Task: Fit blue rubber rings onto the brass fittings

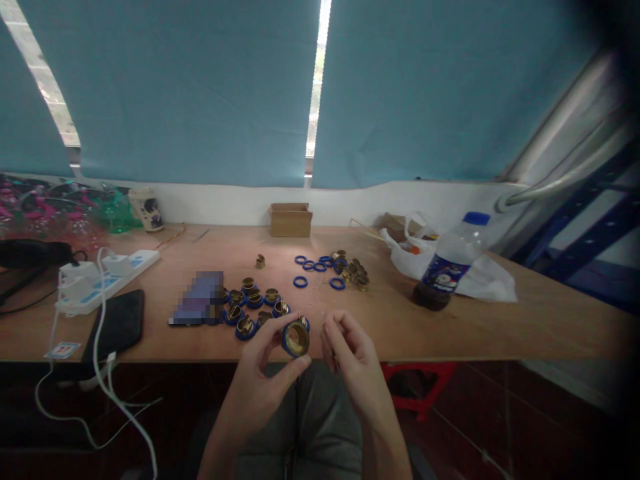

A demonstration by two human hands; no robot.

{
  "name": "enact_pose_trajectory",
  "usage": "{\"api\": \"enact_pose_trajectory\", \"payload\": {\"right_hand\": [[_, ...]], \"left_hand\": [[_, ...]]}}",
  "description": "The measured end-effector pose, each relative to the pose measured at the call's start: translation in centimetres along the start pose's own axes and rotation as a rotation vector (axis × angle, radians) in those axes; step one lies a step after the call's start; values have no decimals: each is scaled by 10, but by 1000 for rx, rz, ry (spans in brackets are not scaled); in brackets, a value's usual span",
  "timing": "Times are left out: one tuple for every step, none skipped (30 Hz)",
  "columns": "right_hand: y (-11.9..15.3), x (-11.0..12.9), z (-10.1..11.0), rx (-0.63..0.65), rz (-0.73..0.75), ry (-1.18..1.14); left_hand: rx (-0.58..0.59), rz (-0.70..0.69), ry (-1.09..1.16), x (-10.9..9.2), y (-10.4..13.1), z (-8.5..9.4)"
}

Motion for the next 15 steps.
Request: {"api": "enact_pose_trajectory", "payload": {"right_hand": [[2,0,-2,42,-21,-51],[4,-1,-4,80,-34,-107],[6,-2,-5,108,-40,-166],[7,-4,-6,124,-43,-228],[8,-7,-6,131,-44,-287],[8,-9,-7,136,-44,-337],[8,-11,-7,142,-45,-372],[8,-13,-6,154,-44,-390],[8,-14,-6,170,-38,-395],[8,-14,-5,188,-32,-391],[8,-13,-4,203,-27,-385],[8,-13,-4,210,-26,-382],[8,-12,-3,212,-31,-386],[7,-12,-3,215,-41,-396],[7,-12,-2,220,-53,-411]], "left_hand": [[9,-6,-8,0,0,0],[14,-12,-20,1,0,1],[19,-18,-36,1,0,1],[22,-25,-56,1,0,1],[23,-34,-78,1,0,2],[25,-45,-100,0,0,3],[29,-57,-119,0,0,3],[34,-68,-134,-1,1,4],[38,-78,-144,-2,1,4],[39,-87,-153,-2,1,4],[39,-95,-162,-3,1,4],[37,-103,-171,-3,1,4],[34,-112,-178,-4,1,4],[33,-119,-184,-4,1,4],[35,-124,-191,-5,1,3]]}}
Point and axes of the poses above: each hand's wrist, its own y-axis away from the middle knuckle, its own z-axis out of the back of the hand, x = y × z, the point moved 1 cm from there along -y, towards the middle knuckle, and after that the axes turned 4 degrees about x, right-handed, at the moved point
